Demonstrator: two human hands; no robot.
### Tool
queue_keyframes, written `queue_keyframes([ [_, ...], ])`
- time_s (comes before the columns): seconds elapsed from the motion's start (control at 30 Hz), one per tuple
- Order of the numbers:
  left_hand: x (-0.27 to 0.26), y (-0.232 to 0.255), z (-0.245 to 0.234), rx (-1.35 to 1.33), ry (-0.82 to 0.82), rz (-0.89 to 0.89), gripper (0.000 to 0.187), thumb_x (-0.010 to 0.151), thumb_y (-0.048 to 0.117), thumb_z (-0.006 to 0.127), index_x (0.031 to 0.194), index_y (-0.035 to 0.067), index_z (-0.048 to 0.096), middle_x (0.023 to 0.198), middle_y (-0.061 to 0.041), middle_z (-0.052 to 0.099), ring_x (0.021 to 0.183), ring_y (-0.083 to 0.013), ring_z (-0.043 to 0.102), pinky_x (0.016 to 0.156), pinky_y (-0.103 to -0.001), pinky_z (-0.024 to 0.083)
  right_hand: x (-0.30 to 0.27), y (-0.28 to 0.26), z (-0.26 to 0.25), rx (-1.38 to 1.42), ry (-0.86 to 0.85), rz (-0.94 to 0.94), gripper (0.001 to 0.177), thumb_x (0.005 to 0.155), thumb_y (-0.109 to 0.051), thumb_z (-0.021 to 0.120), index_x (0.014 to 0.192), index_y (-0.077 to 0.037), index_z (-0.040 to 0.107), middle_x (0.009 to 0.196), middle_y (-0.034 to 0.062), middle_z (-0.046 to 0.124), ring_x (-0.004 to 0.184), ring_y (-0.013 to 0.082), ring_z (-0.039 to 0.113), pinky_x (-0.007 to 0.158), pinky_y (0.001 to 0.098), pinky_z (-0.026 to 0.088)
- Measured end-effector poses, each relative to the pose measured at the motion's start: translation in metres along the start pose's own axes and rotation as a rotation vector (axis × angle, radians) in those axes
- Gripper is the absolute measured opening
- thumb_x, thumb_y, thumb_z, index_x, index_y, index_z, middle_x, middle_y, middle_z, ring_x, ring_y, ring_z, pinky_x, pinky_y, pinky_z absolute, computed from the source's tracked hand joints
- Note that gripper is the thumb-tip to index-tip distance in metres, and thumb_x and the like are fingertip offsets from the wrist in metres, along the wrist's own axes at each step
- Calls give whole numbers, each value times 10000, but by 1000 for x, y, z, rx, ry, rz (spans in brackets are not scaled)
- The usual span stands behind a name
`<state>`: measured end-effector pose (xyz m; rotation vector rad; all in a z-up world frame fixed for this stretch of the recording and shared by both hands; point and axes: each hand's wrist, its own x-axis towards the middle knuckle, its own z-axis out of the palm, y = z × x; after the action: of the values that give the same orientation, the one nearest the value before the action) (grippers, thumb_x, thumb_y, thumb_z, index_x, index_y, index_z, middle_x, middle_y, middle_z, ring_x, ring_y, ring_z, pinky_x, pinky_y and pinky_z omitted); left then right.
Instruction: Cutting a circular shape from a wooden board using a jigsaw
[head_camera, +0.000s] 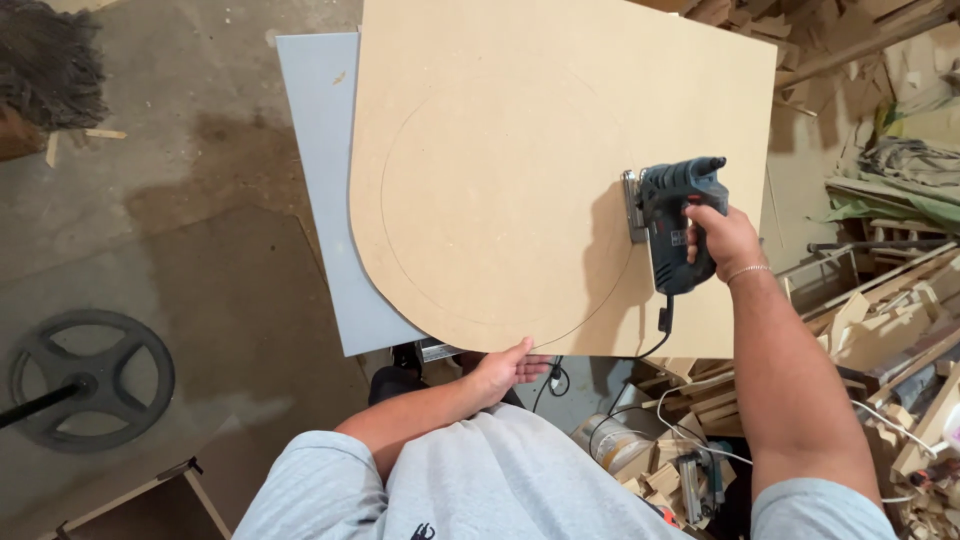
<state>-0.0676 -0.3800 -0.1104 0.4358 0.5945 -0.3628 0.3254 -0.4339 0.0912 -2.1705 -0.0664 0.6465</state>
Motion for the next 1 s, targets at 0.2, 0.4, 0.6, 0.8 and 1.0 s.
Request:
queue_keyframes([
  [0.2, -11, -17, -21, 125, 6, -45, 577, 1037, 616, 507, 1337, 150, 667, 1358, -19, 706, 1210, -142, 681, 979, -272, 504, -27, 12, 3, 32, 10, 27, 265, 930, -222, 735, 826, -22, 597, 581, 185, 555, 413, 260, 599, 400, 436, 540],
  [0.4, -88, 46, -30, 827, -190, -131, 524, 768, 676, 807, 1194, 374, 757, 1247, 77, 736, 1226, -141, 660, 1095, -296, 483, -30, 16, 6, 51, 29, 53, 244, 925, -219, 726, 860, -25, 593, 594, 177, 539, 433, 242, 583, 415, 429, 537],
  [0.6, -158, 205, -7, 1228, -189, -75, 615, 774, 719, 732, 1248, 327, 745, 1195, 25, 769, 1206, -213, 685, 1083, -388, 513, -24, 22, 3, 53, 26, 65, 231, 934, -196, 734, 874, -19, 599, 609, 171, 556, 433, 228, 576, 408, 422, 535],
  [0.8, -121, 338, -68, 1888, 427, 262, 541, 852, 628, 649, 1177, 205, 740, 1129, -97, 757, 1099, -331, 683, 884, -502, 524, -44, -8, 10, 47, -22, 119, 195, 955, -207, 657, 834, -93, 554, 632, 48, 495, 449, 149, 444, 396, 301, 416],
  [1.0, -85, 376, -95, 2167, 770, 674, 677, 806, 584, 723, 1275, 120, 570, 1371, -145, 500, 1310, -368, 465, 1049, -480, 339, -65, -37, 13, -52, -39, 135, 226, 990, -225, 622, 834, -95, 523, 675, 60, 520, 497, 182, 469, 465, 335, 432],
])
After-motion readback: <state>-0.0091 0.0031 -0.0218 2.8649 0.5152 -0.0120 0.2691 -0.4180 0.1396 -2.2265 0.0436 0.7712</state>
